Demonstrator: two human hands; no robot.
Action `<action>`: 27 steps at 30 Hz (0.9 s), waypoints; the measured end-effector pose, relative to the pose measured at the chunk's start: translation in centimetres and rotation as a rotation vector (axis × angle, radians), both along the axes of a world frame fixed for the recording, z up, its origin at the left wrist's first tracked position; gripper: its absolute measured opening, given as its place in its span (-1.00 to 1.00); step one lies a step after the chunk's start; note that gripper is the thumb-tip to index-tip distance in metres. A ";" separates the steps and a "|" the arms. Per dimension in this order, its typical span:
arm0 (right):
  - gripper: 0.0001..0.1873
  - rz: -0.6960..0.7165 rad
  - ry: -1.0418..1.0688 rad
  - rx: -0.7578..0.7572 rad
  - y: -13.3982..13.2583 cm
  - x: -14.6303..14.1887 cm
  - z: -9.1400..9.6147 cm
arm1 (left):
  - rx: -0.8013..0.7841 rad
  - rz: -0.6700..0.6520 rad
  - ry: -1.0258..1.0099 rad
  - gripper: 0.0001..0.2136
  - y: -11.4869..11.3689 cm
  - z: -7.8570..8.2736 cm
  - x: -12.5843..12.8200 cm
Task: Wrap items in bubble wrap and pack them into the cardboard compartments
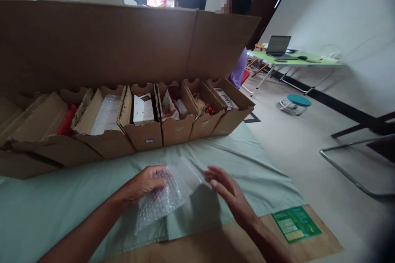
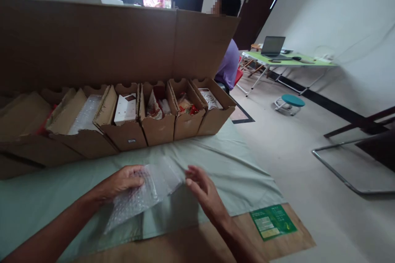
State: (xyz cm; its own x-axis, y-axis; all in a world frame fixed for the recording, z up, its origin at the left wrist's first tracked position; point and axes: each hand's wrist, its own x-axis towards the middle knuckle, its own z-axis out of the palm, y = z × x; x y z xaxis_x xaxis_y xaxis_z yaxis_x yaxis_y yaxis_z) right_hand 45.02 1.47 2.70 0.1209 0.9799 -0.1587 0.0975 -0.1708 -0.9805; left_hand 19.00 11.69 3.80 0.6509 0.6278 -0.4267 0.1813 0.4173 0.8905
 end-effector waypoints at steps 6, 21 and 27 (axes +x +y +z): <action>0.06 0.410 -0.150 0.083 2.7 -2.3 1.2 | -0.025 -0.225 -0.108 -0.62 -0.3 2.3 0.4; -0.92 0.075 -0.810 0.521 18.9 5.0 16.2 | 0.990 0.114 0.859 -0.54 0.7 -3.3 -11.8; -0.61 0.021 -0.603 0.526 27.4 2.6 14.1 | 1.127 -0.289 0.570 -0.42 -3.2 -4.8 -4.4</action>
State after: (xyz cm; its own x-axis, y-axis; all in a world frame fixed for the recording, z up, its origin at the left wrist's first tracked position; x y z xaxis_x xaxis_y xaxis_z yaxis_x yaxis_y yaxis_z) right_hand 47.57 28.89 16.76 0.0189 0.9110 0.4120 0.6346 0.3075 -0.7090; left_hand 14.63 8.48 -0.98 0.7247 0.6888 -0.0183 0.6066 -0.6252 0.4912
